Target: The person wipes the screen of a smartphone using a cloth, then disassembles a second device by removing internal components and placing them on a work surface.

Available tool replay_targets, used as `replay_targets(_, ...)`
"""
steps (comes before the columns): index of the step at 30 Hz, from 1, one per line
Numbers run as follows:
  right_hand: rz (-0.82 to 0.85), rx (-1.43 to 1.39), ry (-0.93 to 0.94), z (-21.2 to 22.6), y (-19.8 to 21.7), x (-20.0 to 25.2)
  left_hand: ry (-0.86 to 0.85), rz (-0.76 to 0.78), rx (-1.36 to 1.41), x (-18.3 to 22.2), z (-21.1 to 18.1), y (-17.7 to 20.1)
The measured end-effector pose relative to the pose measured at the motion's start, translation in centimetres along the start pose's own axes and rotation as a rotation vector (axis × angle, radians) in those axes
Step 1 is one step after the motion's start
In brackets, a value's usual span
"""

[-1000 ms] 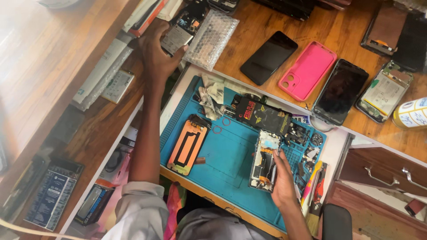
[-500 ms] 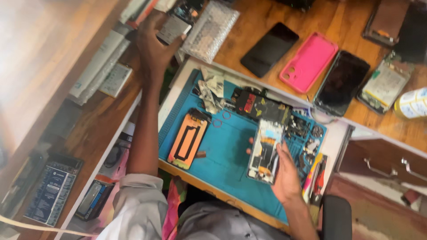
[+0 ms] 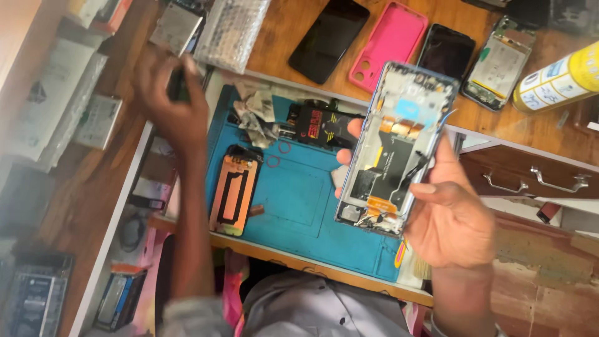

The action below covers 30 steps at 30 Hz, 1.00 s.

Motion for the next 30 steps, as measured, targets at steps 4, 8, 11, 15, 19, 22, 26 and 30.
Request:
replay_targets(4, 0.024, 0.042, 0.05, 1.8, -1.3, -0.6, 0.2, 0.167, 0.4, 4.5, -11.7, 2.9)
replay_targets(8, 0.004, 0.061, 0.092, 2.5, -1.6, -1.1, 0.121, 0.31, 0.481, 6.4, -21.2, 6.3)
replay_targets(11, -0.019, 0.081, 0.113, 2.6, -1.3, -1.0, -0.036, 0.395, 0.382, 6.6, -24.0, 6.7)
replay_targets(15, -0.009, 0.132, 0.138, 2.3, -0.7, -0.9, -0.271, 0.383, 0.284, 6.9, -25.0, 7.0)
replay_targets(19, -0.019, 0.198, 0.177, 2.0, -0.5, -1.0, -0.102, 0.464, 0.358, 6.9, -24.8, 6.5)
replay_targets(22, -0.02, 0.202, 0.158, 1.8, -0.5, -1.2, 0.007, 0.556, 0.47, 6.5, -24.9, 6.2)
replay_targets(26, -0.085, 0.204, 0.122, 1.3, -0.2, -1.5, 0.01, 0.663, 0.524, 5.7, -24.7, 5.9)
replay_targets(30, -0.099, 0.201, 0.085, 0.7, -0.3, -1.7, -0.044, 0.678, 0.448, 4.8, -24.2, 5.8)
Point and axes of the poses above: each hand's wrist, its own x-axis away from the middle knuckle, its own y-axis out of the back of the hand, z = x × y, the point moved 5 cm from there along -x, towards the middle knuckle, and after that the axes turned 11 degrees about -z, right-handed, at the moved point
